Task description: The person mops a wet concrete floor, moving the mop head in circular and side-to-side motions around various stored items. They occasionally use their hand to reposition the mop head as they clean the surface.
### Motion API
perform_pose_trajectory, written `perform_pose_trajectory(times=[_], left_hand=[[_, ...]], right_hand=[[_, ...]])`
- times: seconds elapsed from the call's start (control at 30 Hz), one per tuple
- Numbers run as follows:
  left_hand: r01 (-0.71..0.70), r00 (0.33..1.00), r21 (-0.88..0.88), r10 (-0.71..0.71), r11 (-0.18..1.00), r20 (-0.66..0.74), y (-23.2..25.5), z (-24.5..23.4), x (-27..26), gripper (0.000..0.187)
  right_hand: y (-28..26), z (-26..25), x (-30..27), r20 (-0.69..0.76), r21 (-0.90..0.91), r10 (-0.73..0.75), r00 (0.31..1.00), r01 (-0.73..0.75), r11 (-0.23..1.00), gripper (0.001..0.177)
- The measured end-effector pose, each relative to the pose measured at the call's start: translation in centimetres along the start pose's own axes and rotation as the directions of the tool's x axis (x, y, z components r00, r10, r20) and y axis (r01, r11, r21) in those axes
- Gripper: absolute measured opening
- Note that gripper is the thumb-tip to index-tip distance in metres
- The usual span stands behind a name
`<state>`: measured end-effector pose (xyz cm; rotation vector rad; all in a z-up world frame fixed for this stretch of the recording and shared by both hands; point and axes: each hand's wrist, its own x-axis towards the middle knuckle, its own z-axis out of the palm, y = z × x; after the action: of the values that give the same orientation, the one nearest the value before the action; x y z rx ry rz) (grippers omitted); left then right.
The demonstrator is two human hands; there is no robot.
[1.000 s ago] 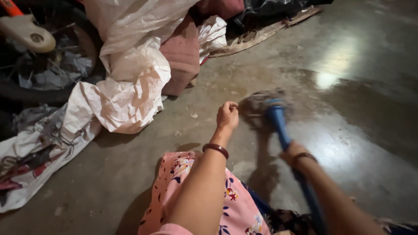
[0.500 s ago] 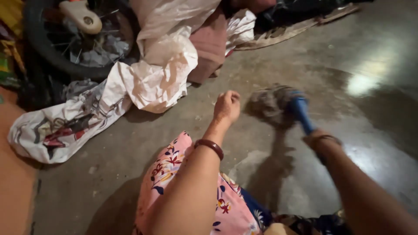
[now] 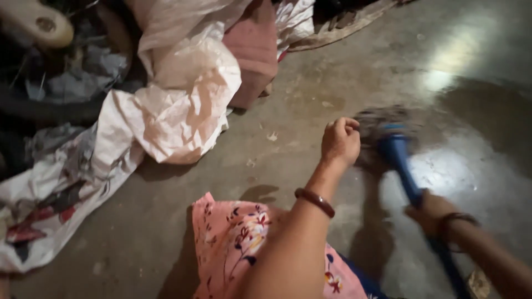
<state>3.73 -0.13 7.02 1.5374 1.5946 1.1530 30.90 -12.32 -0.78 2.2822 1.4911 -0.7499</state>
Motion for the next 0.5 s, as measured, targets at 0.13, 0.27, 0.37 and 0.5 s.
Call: perform_pose_trajectory(times=[0.13,0.27,0.37,0.5], left_hand=[[-0.166,0.986,-0.044,0.165,0.985,-0.031,-0.3,-1.3,-1.3,0.020],[-0.099,0.995,-0.042,0.100,0.994,0.017,-6.5,-1.4,-0.2,0.022],[-0.072,0.997,0.012,0.072,0.997,-0.018,-6.0,-2.8,0.6,0.019],[-0.081,0.995,0.014,0.082,0.997,-0.064,-5.0,-4.8,0.4,0.019]], right_hand=[[-11.8,0.2,-7.0,0.047,-0.030,-0.246,0.968,0.247,0.968,0.056],[-22.7,-3.3,-15.4,0.161,-0.027,-0.326,0.931,0.335,0.942,0.080],[-25.3,0.0,-13.4,0.030,0.004,-0.446,0.894,0.446,0.895,0.054],[-25.4,5.5,-6.2,-0.091,0.215,-0.370,0.925,0.381,0.899,0.037]])
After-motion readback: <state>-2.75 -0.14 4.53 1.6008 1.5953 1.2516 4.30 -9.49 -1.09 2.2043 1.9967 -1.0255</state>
